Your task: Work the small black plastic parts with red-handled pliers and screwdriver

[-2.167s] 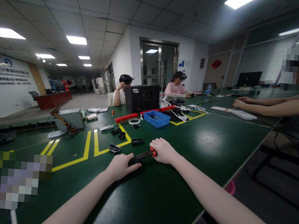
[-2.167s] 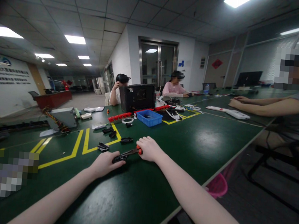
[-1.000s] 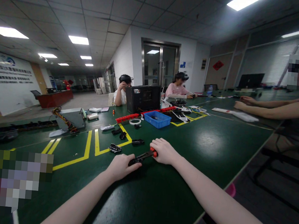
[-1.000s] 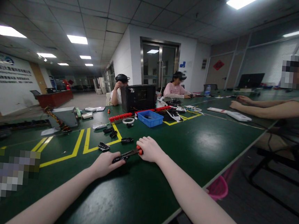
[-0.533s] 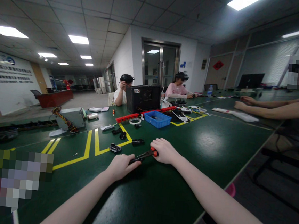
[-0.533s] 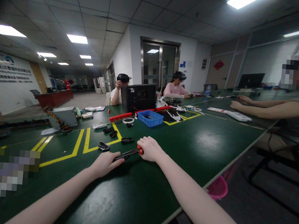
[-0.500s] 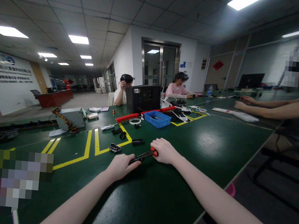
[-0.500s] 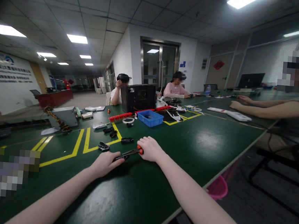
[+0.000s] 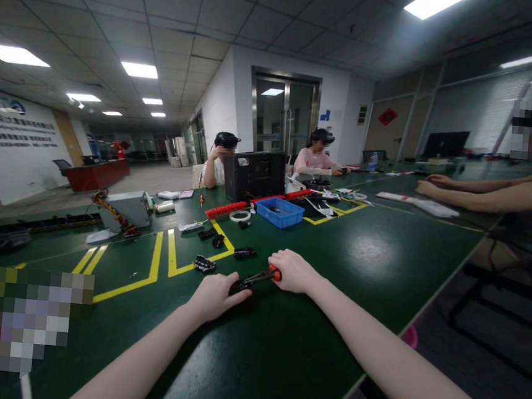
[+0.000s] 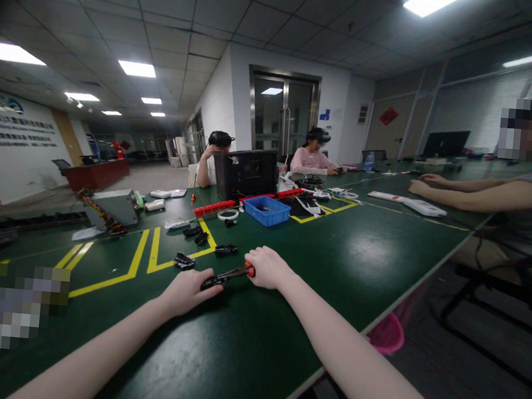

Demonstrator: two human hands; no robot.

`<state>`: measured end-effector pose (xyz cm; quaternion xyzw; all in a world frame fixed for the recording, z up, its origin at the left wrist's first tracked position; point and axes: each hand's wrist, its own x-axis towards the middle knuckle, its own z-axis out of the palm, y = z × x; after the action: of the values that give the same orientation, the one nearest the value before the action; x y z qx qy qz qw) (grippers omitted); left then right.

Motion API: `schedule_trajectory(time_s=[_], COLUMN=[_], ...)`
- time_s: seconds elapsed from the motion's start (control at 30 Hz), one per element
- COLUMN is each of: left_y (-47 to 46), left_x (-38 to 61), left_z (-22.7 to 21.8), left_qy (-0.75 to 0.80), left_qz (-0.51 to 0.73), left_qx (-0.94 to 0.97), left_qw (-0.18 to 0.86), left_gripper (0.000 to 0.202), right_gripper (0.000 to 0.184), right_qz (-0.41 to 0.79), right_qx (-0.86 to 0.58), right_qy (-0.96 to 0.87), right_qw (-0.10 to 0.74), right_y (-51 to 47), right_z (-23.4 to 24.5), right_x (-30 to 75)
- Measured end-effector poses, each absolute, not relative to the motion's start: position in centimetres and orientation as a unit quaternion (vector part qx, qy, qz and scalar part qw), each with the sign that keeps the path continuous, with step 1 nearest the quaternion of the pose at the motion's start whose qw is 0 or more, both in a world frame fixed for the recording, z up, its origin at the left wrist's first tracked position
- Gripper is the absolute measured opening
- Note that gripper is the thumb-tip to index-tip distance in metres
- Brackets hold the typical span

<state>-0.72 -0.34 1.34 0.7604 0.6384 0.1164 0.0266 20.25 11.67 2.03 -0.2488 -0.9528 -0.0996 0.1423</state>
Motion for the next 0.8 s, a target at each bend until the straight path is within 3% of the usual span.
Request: schedule_trajectory(time_s=[0.8], left_y=[0.00], left_x=[-1.02], left_z=[0.71], left_qy=[0.650], left_qz=[0.161], left_qx=[0.743], left_qw=[0.023], left_gripper=[0.032], right_gripper=[0.012], right_qz=[-0.086], right_qx=[-0.266], right_qy=[-0.948], right_qw=[0.151], right_y=[11.32], right_z=[2.51], right_x=[20.13])
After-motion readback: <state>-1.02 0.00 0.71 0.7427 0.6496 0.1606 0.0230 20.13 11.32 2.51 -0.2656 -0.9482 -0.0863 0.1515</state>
